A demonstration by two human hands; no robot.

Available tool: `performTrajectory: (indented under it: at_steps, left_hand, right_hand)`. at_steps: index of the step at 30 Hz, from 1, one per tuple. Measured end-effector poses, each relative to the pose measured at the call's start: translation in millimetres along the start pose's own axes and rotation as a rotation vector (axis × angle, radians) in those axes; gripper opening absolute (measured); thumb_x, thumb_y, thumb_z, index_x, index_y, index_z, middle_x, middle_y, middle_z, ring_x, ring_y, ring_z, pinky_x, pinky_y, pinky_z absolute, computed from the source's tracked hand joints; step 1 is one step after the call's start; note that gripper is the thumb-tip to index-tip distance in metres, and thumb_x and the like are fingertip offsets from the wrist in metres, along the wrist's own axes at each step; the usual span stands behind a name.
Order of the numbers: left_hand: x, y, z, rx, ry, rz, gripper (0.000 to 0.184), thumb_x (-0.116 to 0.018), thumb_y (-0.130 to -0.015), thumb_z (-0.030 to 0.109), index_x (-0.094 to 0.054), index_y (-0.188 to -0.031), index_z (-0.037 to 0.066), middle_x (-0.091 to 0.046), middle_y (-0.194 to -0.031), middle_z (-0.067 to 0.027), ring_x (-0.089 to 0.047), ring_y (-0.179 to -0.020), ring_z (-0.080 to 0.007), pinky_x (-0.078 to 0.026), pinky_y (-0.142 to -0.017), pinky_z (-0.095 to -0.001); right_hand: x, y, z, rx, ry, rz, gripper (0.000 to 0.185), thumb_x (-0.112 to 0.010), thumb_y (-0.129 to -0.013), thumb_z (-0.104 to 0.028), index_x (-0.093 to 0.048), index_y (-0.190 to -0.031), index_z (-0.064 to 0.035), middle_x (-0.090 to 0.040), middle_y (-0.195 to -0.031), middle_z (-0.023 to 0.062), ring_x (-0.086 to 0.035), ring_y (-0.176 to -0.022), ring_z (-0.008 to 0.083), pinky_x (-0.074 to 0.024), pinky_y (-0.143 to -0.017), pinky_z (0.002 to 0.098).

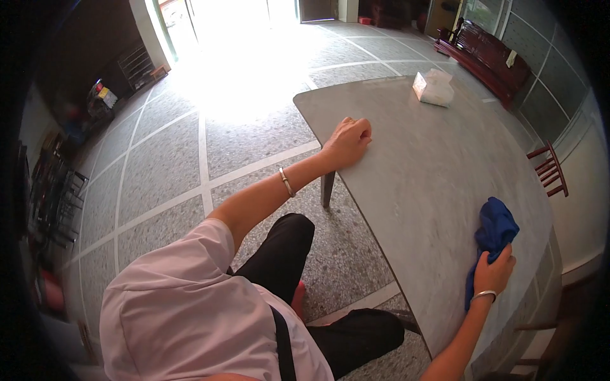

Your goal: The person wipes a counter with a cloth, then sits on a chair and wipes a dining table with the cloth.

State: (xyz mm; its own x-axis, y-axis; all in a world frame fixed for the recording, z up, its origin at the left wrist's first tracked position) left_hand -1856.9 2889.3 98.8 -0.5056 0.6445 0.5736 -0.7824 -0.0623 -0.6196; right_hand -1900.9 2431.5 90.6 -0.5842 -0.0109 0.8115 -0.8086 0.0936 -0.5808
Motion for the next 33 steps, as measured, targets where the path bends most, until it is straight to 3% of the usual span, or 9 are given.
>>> performTrajectory:
  at_steps: [3,33]
  left_hand:
    - [0,1,-3,0.068,0.016,-0.006,0.007,-0.056,-0.079,0.008,-0.050,-0.081,0.005,-0.056,-0.074,-0.0104,-0.049,-0.082,-0.0284,-0.039,-0.080,-0.0374]
    - [8,0,7,0.001,-0.040,0.006,0.013,-0.054,-0.084,0.017,-0.060,-0.085,0.005,-0.062,-0.080,-0.0101,-0.054,-0.086,-0.0290,-0.037,-0.085,-0.0390]
  right_hand:
    - [1,0,-1,-0.010,-0.007,-0.023,0.051,-0.056,-0.080,-0.023,-0.041,-0.126,-0.0080,-0.049,-0.107,0.0150,-0.055,-0.096,0.0316,-0.0494,-0.075,0.0426]
    - [4,-1,-3,-0.025,0.026,-0.020,0.050,-0.055,-0.079,-0.023,-0.042,-0.125,-0.0073,-0.049,-0.104,0.0144,-0.057,-0.091,0.0312,-0.0511,-0.071,0.0422]
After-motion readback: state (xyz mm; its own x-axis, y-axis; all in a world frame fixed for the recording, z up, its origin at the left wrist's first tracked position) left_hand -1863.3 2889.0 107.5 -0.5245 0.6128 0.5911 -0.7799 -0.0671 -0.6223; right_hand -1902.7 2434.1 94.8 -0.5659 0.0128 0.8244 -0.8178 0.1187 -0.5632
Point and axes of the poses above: each hand's wrist, its own y-axis away from the middle knuckle, its own x-axis out of the back of the hand, z = x × y, the point moved 9 cm from there along -y, towards the middle knuckle
